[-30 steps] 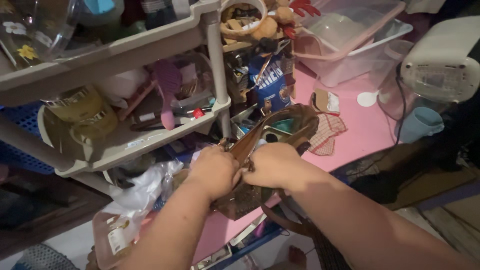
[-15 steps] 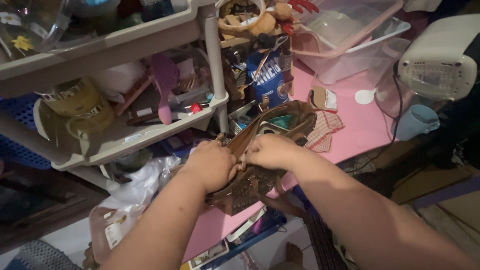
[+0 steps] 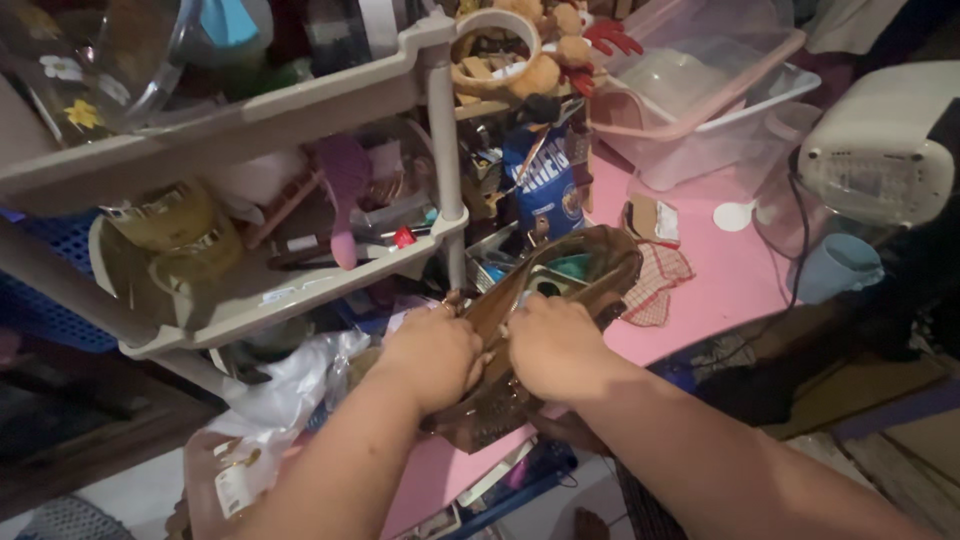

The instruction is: The person packs various items, including bottles, tubes, and small containers, into a brown handbag. They then pick up a black bag from a pile of clothes on the floor and place it into the brown handbag. Finally, they place a small black object onto a nearby shelf.

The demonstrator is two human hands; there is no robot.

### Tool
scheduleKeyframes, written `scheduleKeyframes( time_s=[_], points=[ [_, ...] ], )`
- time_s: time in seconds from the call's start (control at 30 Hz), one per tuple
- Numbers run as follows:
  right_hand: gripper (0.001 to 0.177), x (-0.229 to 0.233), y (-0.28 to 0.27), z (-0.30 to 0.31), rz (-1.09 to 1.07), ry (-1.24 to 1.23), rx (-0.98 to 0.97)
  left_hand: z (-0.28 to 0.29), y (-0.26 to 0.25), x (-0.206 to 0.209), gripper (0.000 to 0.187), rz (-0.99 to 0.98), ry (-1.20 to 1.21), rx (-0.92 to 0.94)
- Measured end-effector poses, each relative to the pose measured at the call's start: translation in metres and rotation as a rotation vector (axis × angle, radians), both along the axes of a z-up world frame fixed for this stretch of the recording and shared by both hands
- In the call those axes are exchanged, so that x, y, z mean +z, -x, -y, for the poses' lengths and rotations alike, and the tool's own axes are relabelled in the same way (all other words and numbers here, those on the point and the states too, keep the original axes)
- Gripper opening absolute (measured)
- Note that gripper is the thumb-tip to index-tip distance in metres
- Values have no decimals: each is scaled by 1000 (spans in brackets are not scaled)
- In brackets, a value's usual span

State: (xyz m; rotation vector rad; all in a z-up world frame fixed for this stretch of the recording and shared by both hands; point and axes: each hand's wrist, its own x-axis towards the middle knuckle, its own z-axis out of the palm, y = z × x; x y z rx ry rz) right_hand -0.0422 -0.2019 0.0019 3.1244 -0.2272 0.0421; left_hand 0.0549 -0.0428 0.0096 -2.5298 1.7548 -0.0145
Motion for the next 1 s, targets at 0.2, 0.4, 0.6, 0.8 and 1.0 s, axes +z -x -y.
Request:
scheduleKeyframes(
  time_s=[0.2,0.4,0.6,0.8,1.0],
  points=[
    [21,7,-7,50,-32,196,87,-2,4,-3,29,22,46,-43],
    [26,39,-13,135,-140,312,-187,-8,10,-7,29,-6,43,-84],
    [34,55,-27,113,109,300,-176,-13,10,0,37,-103,174,-37],
    [32,68,-50,13,366,56,349,-49,12,23,34,-99,662,332],
    [43,77,-71,-68,590,-88,832,-137,46,37,65,323,776,766]
  ],
)
